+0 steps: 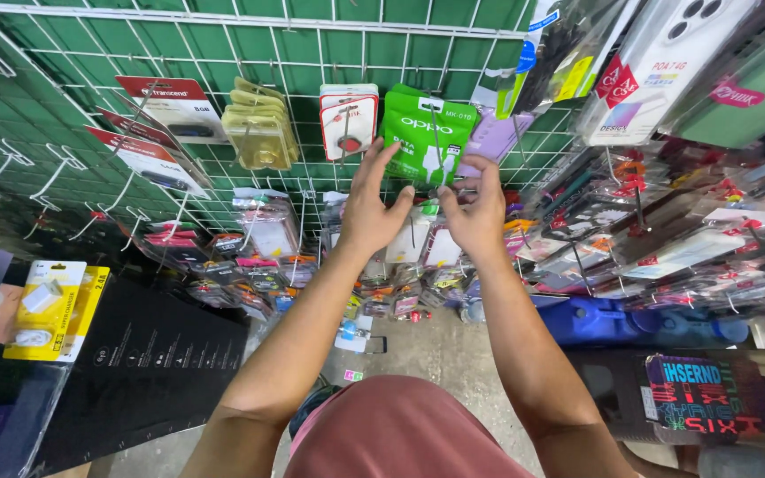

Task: Sort and organize various mobile phone cases, cables, and accessory boxes in a stationary or electronics store stockroom.

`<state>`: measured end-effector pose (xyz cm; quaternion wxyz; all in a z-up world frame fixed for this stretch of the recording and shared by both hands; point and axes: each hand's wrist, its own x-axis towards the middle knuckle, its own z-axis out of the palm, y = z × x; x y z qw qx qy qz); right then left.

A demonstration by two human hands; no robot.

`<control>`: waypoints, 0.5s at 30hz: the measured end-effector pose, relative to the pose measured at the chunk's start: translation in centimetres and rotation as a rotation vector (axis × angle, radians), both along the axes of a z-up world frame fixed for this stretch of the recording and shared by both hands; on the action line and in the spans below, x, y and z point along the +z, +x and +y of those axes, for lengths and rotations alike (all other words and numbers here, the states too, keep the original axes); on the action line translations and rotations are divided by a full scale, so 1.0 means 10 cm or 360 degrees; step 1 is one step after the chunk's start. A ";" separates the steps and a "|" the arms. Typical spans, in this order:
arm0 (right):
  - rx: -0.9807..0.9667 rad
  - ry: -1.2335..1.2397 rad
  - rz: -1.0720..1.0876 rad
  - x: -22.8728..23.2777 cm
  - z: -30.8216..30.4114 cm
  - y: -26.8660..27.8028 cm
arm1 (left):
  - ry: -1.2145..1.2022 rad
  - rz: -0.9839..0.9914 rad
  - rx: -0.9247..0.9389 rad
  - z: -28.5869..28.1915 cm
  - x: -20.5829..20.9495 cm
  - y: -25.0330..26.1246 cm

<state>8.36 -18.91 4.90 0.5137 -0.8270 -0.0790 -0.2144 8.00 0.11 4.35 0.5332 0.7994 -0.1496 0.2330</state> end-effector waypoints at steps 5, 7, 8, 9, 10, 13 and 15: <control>0.0222 0.0198 -0.0202 0.08 0.01 0.13 | -0.0065 -0.0020 -0.0043 -0.03 -0.02 -0.02; 0.0302 0.0320 -0.0178 -0.01 -0.01 0.23 | -0.0066 -0.0015 -0.0049 -0.02 -0.03 -0.05; 0.0344 0.0381 -0.0193 -0.04 -0.02 0.28 | -0.0078 -0.0004 -0.0058 -0.02 -0.02 -0.05; 0.0386 0.0442 -0.0209 -0.07 -0.02 0.33 | -0.0089 0.0007 -0.0066 -0.01 0.00 -0.06; 0.0389 0.0442 -0.0208 -0.08 -0.02 0.37 | -0.0089 0.0008 -0.0063 -0.01 0.00 -0.08; 0.0472 0.0513 -0.0275 -0.10 -0.02 0.41 | -0.0129 0.0010 -0.0084 0.00 0.01 -0.12; 0.0435 0.0528 -0.0237 -0.09 0.00 0.41 | -0.0082 0.0046 -0.0093 0.02 0.03 -0.13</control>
